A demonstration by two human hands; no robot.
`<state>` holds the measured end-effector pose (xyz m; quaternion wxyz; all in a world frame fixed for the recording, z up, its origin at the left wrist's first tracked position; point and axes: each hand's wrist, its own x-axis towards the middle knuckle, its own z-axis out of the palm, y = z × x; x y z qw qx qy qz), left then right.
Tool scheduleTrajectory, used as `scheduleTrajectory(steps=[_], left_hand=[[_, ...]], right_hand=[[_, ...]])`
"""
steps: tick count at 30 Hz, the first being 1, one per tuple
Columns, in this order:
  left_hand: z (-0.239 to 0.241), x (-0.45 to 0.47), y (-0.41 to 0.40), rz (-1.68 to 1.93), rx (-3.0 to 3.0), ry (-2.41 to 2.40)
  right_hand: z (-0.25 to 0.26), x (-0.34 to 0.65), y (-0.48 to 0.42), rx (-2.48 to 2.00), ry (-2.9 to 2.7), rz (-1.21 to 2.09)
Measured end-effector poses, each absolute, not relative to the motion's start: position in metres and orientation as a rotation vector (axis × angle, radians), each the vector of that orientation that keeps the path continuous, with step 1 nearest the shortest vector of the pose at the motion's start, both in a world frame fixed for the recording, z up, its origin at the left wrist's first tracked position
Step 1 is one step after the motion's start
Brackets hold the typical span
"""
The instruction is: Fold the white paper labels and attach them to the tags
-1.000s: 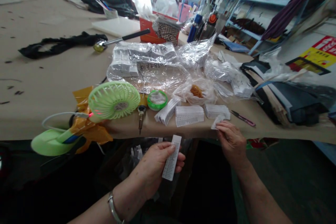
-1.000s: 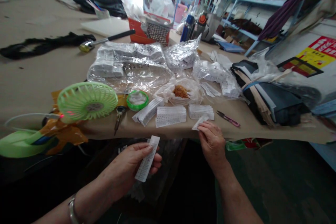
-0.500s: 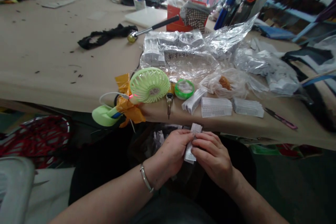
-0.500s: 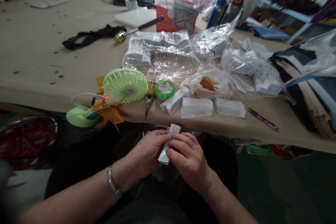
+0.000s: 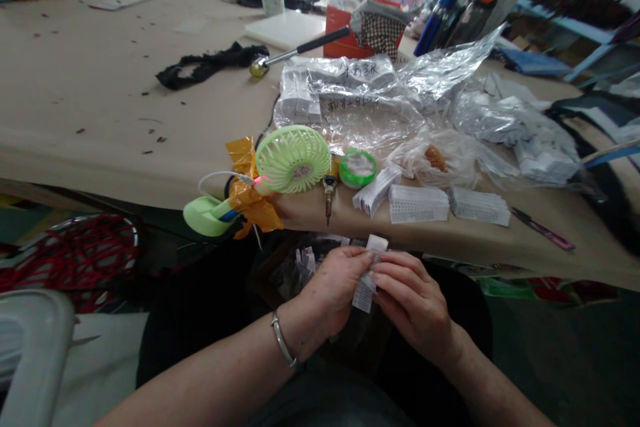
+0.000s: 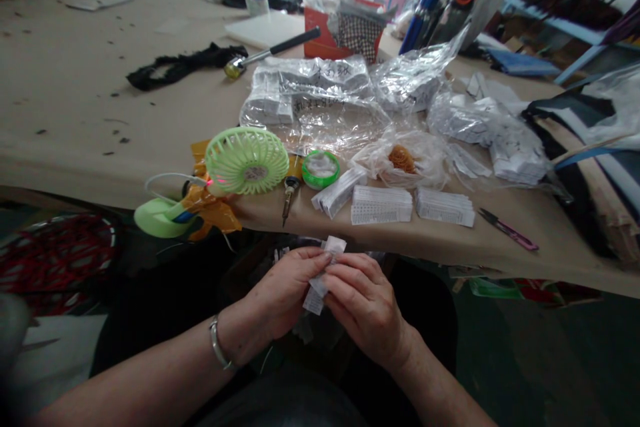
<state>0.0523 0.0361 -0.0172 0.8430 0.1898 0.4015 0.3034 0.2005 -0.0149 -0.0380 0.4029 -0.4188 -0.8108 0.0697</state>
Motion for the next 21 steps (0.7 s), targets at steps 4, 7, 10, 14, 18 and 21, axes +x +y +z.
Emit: scheduleTrajectory(steps=[4,7,10,14,18,21], left_hand=[[-0.015,0.05,0.036,0.539,0.469,0.916],[-0.013,0.049,0.032,0.487,0.511,0.913],[-0.013,0.046,0.029,0.477,0.524,0.851],[-0.014,0.04,0.028,0.435,0.49,0.701],[-0.015,0.033,0.029,0.369,0.438,0.644],[-0.017,0.028,0.029,0.352,0.407,0.616]], right_hand=[[-0.041,0.204,-0.011,-1.363,-1.476,0.597],[-0.041,0.202,-0.002,-1.412,-1.109,1.017],[-0.041,0.196,0.004,-1.332,-0.942,1.282],[-0.038,0.186,0.004,-1.311,-0.918,1.318],[-0.036,0.181,0.0,-1.346,-0.965,1.304],[-0.037,0.183,-0.001,-1.347,-1.015,1.315]])
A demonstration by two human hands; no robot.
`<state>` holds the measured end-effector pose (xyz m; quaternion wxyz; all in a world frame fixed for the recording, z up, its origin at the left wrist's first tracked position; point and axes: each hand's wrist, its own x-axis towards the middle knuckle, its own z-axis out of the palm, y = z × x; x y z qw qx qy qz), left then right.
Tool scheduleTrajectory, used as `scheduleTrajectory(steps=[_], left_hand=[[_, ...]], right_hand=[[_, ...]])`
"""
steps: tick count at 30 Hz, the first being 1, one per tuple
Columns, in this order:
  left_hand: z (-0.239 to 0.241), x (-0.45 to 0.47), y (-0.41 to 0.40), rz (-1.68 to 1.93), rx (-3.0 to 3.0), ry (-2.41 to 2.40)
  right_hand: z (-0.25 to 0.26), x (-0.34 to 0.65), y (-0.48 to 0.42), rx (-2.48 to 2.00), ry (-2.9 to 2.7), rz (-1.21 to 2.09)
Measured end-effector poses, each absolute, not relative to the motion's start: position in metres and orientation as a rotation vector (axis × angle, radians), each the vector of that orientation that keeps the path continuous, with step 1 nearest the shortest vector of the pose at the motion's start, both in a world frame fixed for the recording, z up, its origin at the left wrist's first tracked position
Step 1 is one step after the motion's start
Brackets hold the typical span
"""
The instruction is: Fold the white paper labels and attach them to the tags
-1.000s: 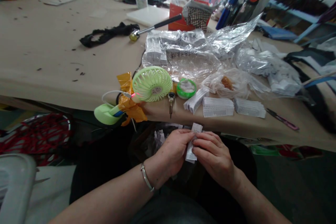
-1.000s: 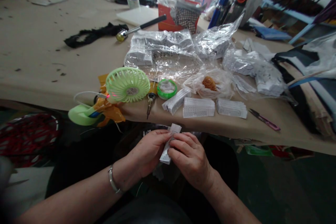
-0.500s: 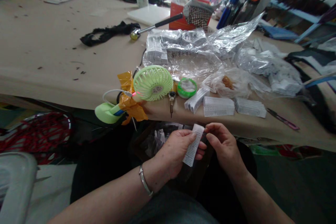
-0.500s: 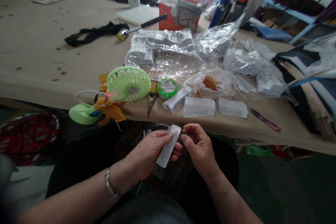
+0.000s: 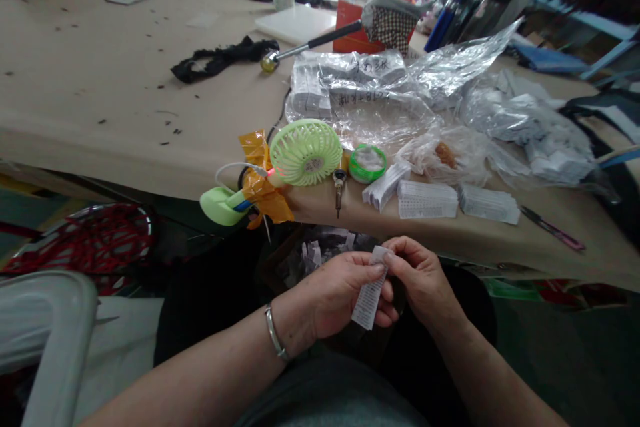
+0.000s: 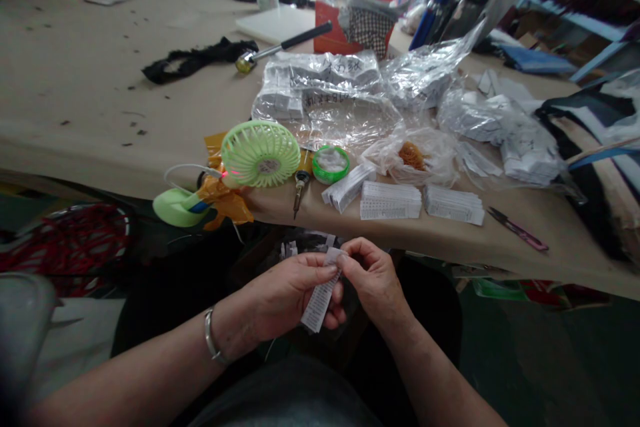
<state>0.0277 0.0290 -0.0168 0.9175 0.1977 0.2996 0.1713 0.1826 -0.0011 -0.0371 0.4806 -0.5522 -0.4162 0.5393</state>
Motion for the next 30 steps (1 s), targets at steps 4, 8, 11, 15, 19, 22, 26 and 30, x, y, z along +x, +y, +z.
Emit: scheduleTrajectory(steps=[4,8,11,15,19,22,26,30], left_hand=[[-0.019,0.022,0.029,0.295,0.415,0.541],[-0.022,0.019,0.027,0.235,0.456,0.475],[-0.022,0.019,0.024,0.206,0.468,0.495],[-0.023,0.02,0.021,0.209,0.493,0.515],[-0.024,0.022,0.02,0.236,0.49,0.54],[-0.023,0.022,0.022,0.259,0.501,0.584],[-0.02,0.021,0.025,0.309,0.513,0.662],[-0.018,0.019,0.026,0.341,0.521,0.717]], right_hand=[[-0.037,0.19,0.002,-1.202,-1.058,1.569],[-0.039,0.195,0.01,-0.956,-1.105,1.897],[-0.043,0.194,0.014,-0.816,-1.053,1.997],[-0.05,0.189,0.014,-0.738,-0.982,2.039],[-0.054,0.187,0.012,-0.737,-0.95,2.018],[-0.052,0.188,0.008,-0.837,-1.013,1.918],[-0.038,0.189,0.0,-1.198,-1.38,1.378],[-0.026,0.186,-0.006,-1.388,-1.8,0.723]])
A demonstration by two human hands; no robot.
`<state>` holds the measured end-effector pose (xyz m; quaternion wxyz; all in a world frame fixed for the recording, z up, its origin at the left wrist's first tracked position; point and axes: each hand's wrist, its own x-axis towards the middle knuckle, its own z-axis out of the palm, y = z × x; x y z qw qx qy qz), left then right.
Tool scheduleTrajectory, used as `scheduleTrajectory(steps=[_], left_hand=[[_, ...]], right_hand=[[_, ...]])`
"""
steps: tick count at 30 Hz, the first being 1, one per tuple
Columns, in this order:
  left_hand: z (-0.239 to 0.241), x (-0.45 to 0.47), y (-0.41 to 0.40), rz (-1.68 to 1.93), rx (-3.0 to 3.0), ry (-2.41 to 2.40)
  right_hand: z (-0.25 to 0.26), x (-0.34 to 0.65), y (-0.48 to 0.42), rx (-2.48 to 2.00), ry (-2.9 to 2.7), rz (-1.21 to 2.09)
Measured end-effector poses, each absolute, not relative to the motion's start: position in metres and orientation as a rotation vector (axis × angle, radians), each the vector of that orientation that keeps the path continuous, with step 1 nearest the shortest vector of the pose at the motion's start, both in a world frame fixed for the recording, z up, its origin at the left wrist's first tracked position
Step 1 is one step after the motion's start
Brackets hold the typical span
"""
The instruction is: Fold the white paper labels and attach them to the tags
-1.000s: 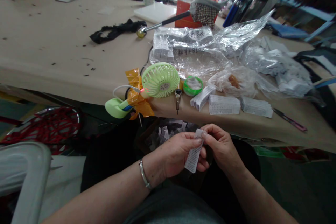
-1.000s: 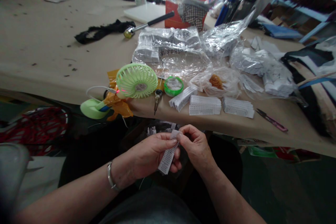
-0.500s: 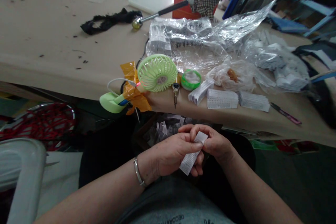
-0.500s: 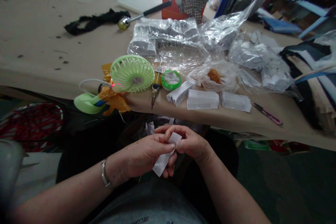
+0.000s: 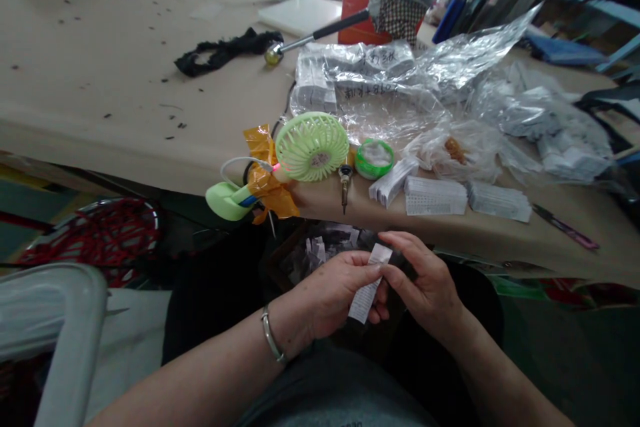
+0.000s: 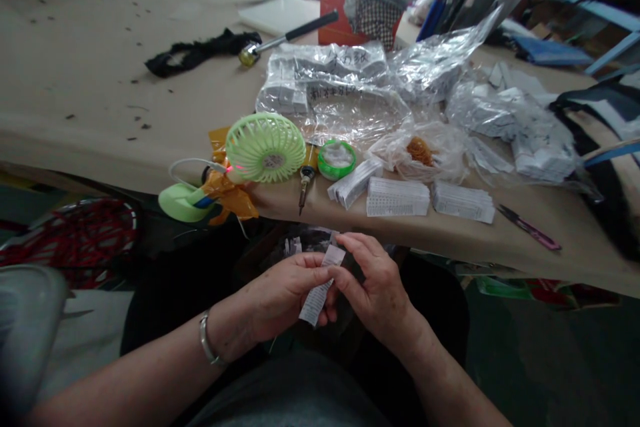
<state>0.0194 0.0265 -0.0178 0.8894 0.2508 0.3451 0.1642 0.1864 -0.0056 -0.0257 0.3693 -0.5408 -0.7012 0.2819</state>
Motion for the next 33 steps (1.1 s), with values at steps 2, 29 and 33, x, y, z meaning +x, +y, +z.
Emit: scheduleTrajectory(steps=[2,29,33], left_hand=[[-0.018,0.019,0.027,0.349,0.527,0.724],[-0.024,-0.001,0.033,0.665,0.95,0.94],[-0.024,-0.008,0.039,0.838,1.168,1.091]], right_hand=[[-0.023,0.184,-0.006,-1.407,-1.879,0.637],[-0.029,0.146,0.033,-1.405,-1.21,1.315],[-0.021,0.138,0.04,-1.423,-1.333,1.208]])
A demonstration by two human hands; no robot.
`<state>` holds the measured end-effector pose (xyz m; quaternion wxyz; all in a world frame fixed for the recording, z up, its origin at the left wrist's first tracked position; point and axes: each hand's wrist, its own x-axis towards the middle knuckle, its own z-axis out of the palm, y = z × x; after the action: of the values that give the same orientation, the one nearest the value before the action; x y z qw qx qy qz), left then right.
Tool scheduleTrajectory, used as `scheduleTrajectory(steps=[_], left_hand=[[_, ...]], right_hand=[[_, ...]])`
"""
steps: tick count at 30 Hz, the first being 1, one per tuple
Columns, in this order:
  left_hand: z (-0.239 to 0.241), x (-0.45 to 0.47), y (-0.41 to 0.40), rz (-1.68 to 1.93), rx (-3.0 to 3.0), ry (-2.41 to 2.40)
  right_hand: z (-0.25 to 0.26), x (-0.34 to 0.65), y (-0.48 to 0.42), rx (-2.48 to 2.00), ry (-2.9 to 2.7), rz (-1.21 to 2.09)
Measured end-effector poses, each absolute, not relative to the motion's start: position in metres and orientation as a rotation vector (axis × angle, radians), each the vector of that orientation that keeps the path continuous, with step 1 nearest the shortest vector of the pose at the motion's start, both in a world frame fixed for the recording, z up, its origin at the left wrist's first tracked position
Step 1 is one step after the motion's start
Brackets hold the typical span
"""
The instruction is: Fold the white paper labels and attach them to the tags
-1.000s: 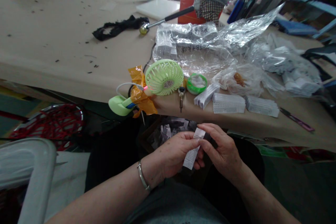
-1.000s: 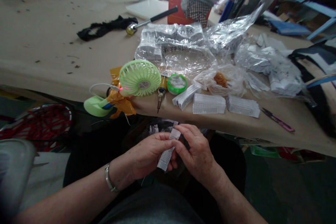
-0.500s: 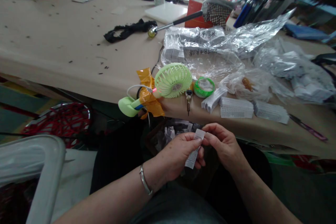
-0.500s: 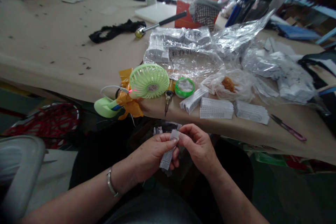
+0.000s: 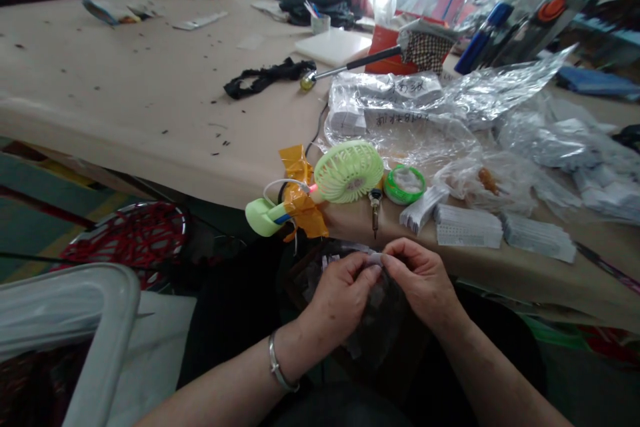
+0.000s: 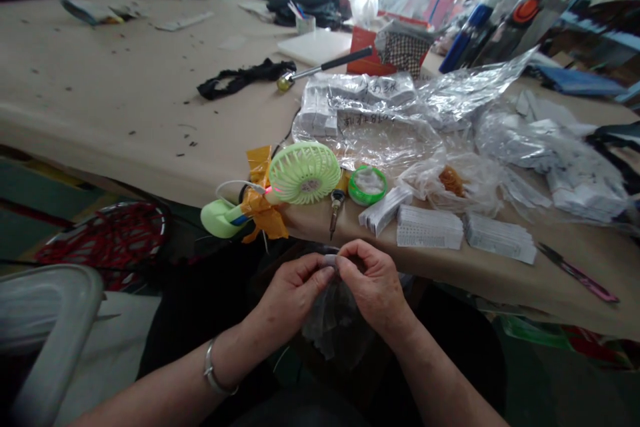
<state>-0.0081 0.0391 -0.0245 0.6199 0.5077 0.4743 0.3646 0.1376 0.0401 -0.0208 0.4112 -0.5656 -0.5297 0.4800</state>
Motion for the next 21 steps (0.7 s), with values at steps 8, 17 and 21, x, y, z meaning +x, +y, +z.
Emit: scheduleTrajectory(steps=[8,17,21], left_hand=[[-0.017,-0.014,0.051,0.951,1.359,1.22],[-0.023,-0.014,0.057,0.977,1.52,1.237],[-0.021,-0.015,0.059,0.983,1.545,1.234]], right_hand=[[-0.017,0.133,0.049,-1.473,-1.536,0.94],[-0.019,0.133,0.053,-1.452,-1.663,0.76],[-0.019,0.133,0.053,-1.436,-1.653,0.765]])
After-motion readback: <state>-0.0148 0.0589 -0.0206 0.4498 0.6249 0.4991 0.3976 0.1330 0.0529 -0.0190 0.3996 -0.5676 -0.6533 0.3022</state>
